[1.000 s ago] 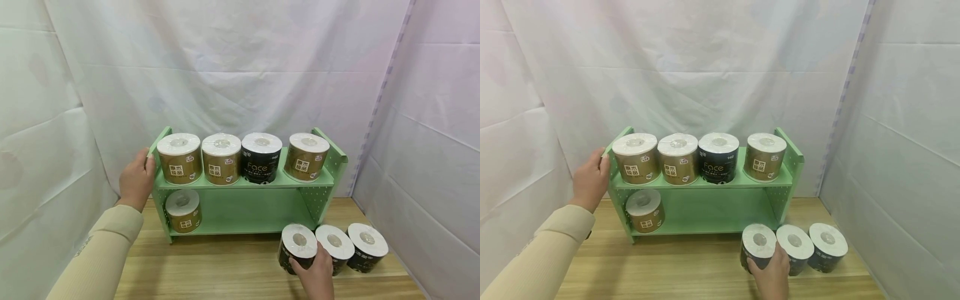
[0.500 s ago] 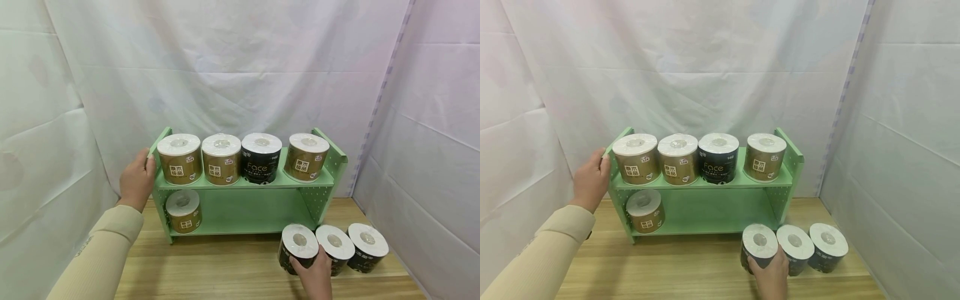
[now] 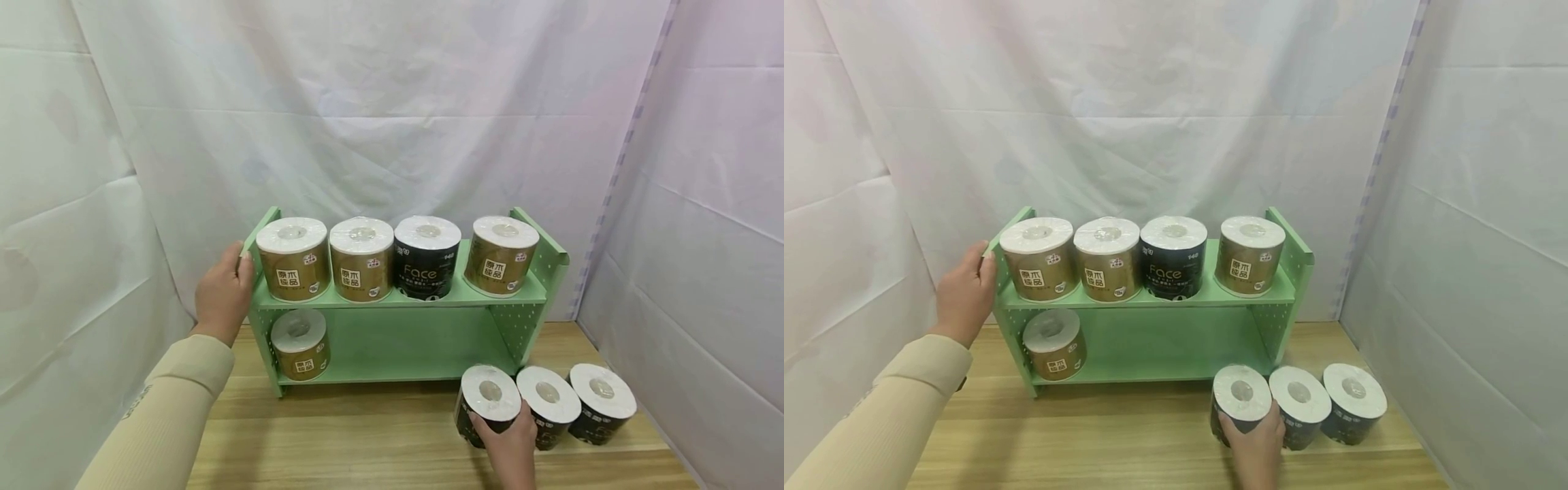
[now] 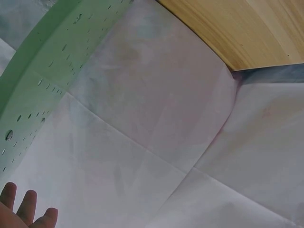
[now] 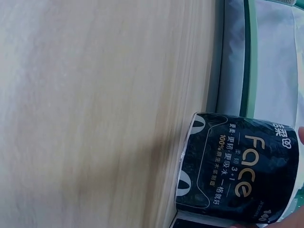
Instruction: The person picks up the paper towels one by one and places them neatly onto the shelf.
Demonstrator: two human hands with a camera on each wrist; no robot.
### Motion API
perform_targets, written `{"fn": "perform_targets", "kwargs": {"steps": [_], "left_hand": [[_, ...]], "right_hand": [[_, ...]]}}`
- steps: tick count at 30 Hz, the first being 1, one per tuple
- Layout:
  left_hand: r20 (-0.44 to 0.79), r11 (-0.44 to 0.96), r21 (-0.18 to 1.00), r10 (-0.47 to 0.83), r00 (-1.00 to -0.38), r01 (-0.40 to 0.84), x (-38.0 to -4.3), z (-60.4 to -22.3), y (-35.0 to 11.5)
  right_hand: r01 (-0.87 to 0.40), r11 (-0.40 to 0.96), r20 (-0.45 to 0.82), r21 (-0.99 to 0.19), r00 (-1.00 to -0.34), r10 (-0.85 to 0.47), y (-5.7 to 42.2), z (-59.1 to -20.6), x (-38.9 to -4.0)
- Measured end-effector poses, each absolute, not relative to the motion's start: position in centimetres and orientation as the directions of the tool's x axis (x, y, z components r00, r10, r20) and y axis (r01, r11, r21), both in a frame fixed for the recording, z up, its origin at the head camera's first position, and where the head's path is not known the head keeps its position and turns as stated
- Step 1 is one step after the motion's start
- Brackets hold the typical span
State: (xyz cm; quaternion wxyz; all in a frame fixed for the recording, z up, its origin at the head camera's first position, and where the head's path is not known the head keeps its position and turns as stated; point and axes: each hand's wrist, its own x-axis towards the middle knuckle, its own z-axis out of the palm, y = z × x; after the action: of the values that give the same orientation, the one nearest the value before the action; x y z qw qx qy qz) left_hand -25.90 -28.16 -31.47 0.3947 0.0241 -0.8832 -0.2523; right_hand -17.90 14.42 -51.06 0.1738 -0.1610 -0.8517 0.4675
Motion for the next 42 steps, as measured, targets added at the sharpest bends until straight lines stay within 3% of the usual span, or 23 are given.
{"fn": "perform_targets", "kwargs": {"steps": [15, 42], "left_hand": [[0.695, 0.873, 0.461, -0.242, -0.677, 0.161, -26.0, -31.5, -28.2], [0.710, 0.881, 0.444, -0.237, -0.663, 0.161, -26.1, -31.6, -28.3]], "right_hand": [[0.136, 0.452, 0.155, -0.882, -0.821, 0.550, 13.1, -51.8, -18.3], [0.054, 0.372, 0.214, -0.927, -0.738, 0.640, 12.2, -52.8, -19.2]]}}
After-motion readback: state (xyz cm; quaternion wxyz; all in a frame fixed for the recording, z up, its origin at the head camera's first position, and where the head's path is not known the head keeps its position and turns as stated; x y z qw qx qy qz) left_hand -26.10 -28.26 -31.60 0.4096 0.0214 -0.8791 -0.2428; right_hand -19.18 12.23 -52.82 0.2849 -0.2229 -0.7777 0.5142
